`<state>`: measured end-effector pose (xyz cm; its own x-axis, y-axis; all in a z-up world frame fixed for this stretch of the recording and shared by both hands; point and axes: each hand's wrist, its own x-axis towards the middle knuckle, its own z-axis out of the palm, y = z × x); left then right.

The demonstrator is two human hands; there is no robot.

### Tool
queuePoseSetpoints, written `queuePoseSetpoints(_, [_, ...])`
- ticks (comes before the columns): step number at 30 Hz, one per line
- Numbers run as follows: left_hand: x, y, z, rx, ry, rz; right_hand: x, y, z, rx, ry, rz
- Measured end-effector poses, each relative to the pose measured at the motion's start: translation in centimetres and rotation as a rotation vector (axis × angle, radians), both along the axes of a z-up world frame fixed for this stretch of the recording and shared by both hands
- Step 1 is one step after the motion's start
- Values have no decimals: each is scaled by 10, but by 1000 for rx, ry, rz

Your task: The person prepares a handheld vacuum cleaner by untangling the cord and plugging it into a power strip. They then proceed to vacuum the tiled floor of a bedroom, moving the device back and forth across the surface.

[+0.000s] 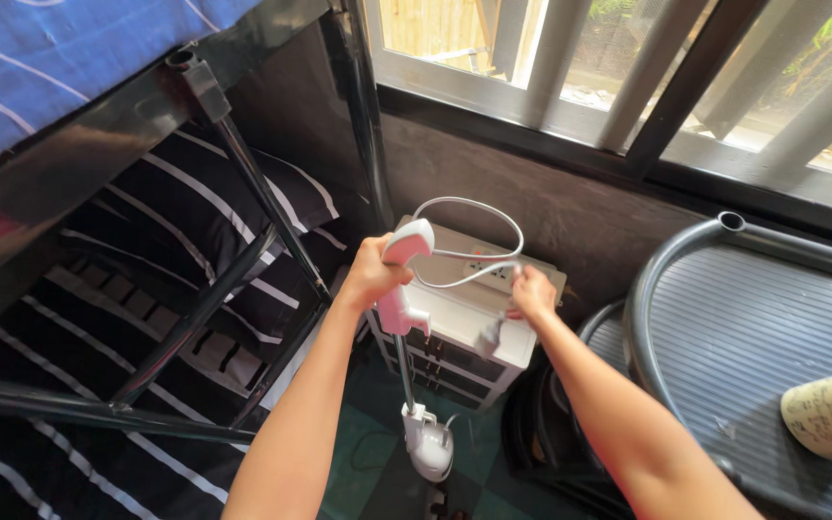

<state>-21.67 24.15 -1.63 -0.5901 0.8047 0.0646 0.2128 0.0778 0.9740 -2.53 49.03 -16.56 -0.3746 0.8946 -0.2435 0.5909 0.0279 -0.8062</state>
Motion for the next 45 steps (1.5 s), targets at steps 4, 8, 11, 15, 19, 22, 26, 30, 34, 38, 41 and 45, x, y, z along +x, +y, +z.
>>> queuePoseSetpoints(4, [2,0,1,-60,22,43,-13,26,25,255,-4,53])
queuePoseSetpoints(8, [-10,-10,-7,-10,6,114,-2,51,35,146,-55,-48])
queuePoseSetpoints(11, [-17,-15,-13,-14,-9,217,-4,72,26,174,-291,108])
queuePoseSetpoints(15, [-21,-15,-19,29,-33,316,-15,84,-2,30,-401,220])
queuePoseSetpoints(19, [-26,-11,-32,27,16,326,-36,74,-8,-212,-3,22])
queuePoseSetpoints(22, [-34,-11,-53,9,-46,314,-43,80,-7,105,-113,321])
queuePoseSetpoints(26, [-10,-17,-97,19,33,312,-60,94,-19,115,-6,344])
queuePoseSetpoints(30, [5,7,-111,-34,36,382,-73,102,-27,99,37,285])
queuePoseSetpoints(34, [0,27,-108,47,79,447,-85,99,-41,127,55,279])
queuePoseSetpoints(38, [-6,37,-106,-68,23,521,-89,94,-61,93,128,276])
queuePoseSetpoints(41, [-6,43,-108,-69,-4,525,-92,93,-68,109,127,278])
queuePoseSetpoints(45, [0,44,-107,-107,-1,508,-89,86,-68,271,113,434])
